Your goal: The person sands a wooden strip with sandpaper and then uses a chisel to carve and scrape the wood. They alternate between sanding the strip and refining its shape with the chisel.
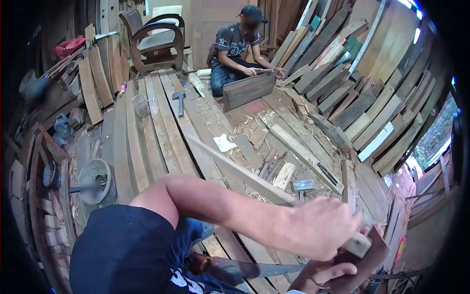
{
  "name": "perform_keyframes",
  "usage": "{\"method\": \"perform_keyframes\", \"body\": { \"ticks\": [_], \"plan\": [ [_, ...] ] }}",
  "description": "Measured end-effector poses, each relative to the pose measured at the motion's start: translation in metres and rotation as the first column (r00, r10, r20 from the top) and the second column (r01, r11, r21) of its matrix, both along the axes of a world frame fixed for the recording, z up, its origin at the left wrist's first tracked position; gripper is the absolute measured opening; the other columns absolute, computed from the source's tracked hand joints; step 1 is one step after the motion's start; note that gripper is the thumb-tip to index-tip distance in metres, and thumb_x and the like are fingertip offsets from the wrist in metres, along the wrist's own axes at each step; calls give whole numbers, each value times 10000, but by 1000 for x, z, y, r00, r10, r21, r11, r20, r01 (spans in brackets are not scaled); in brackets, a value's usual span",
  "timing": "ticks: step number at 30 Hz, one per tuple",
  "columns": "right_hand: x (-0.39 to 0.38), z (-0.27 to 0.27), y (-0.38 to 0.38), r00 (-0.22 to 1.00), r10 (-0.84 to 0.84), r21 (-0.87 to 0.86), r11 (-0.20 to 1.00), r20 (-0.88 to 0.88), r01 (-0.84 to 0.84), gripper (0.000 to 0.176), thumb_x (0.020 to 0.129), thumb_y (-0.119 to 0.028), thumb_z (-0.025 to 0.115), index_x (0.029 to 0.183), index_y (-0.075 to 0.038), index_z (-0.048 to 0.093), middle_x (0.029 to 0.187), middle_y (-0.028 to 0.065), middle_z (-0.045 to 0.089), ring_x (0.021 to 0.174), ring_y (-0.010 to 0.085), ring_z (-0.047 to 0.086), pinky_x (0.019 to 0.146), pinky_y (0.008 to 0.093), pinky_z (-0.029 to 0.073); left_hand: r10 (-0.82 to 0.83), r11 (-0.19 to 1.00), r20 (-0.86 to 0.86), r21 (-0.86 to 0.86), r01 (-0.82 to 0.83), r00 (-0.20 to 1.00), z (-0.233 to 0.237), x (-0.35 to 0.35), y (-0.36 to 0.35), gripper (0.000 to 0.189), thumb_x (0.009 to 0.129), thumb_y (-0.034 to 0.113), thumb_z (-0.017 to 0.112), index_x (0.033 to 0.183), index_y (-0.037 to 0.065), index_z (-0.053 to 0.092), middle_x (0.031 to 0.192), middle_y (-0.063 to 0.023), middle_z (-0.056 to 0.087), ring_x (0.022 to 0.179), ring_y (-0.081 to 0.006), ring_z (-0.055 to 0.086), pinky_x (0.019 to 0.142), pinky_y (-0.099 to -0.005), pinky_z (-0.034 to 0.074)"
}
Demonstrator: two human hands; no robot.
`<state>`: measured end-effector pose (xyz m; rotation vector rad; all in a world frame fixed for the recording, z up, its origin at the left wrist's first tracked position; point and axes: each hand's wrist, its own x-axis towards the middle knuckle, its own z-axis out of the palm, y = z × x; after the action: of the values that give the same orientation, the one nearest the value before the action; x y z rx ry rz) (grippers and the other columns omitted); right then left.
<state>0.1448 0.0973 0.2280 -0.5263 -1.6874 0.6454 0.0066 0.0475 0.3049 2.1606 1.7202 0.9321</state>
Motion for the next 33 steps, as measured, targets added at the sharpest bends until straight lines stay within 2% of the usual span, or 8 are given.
{"method": "perform_keyframes", "body": {
  "ticks": [5,8,11,16,17,21,24,33],
  "plan": [
    [14,-39,13,998,-60,-61,996,17,61,533,1019,-318,267,1300,125,365,1205,202,503,1086,258,520,917,316,398,-29,955,223,-282,93,974,-32,-2,16,402,728,108,610,1064,-85,504,656,-256,605,680,-356,663,639,-413,535],
    [18,-16,22,985,-22,152,988,169,-4,396,973,-237,428,1206,80,479,943,163,609,834,237,607,745,409,488,-141,928,326,-286,240,935,-64,3,44,389,745,115,603,1061,-88,504,705,-253,616,701,-361,658,629,-424,514],
    [53,-62,27,986,-7,-107,994,168,25,417,969,-239,449,1166,119,532,964,202,634,801,257,630,714,359,493,-281,912,446,-152,381,850,-97,17,67,357,887,201,575,1135,-24,452,800,-242,622,784,-355,658,662,-415,500],
    [101,-121,13,960,-167,-104,976,223,194,387,961,-187,474,1160,139,536,1063,258,631,980,335,644,817,348,496,-413,817,386,-243,523,825,-154,54,74,398,930,231,540,1160,-50,377,749,-281,586,692,-464,589,630,-494,456],
    [106,-132,8,938,-254,103,966,236,235,382,965,-185,467,1165,133,538,1091,252,628,995,337,643,819,339,494,-434,828,305,-236,509,847,-149,56,72,374,941,221,522,1133,-64,375,736,-285,578,686,-461,588,601,-487,452],
    [125,-130,-22,892,-413,-202,873,182,445,365,969,-170,457,1170,123,540,1109,237,630,990,292,649,825,320,489,-514,825,189,-159,543,837,-165,75,68,306,964,193,478,1031,-87,373,648,-277,540,651,-457,578,526,-463,437],
    [132,-124,-11,939,-332,-354,871,89,341,400,1006,-165,379,1257,138,450,1247,216,541,1179,301,523,1018,381,387,-479,801,181,-309,512,859,-153,82,58,262,983,189,435,1016,-70,417,673,-236,506,572,-403,546,513,-436,405],
    [105,-133,-13,984,-9,-181,983,180,43,355,905,-26,524,1243,80,509,1235,246,555,1145,371,559,977,406,447,-383,677,499,-421,604,777,-180,61,40,271,1001,276,415,964,10,378,552,-187,503,520,-379,559,462,-399,394]
  ]
}}
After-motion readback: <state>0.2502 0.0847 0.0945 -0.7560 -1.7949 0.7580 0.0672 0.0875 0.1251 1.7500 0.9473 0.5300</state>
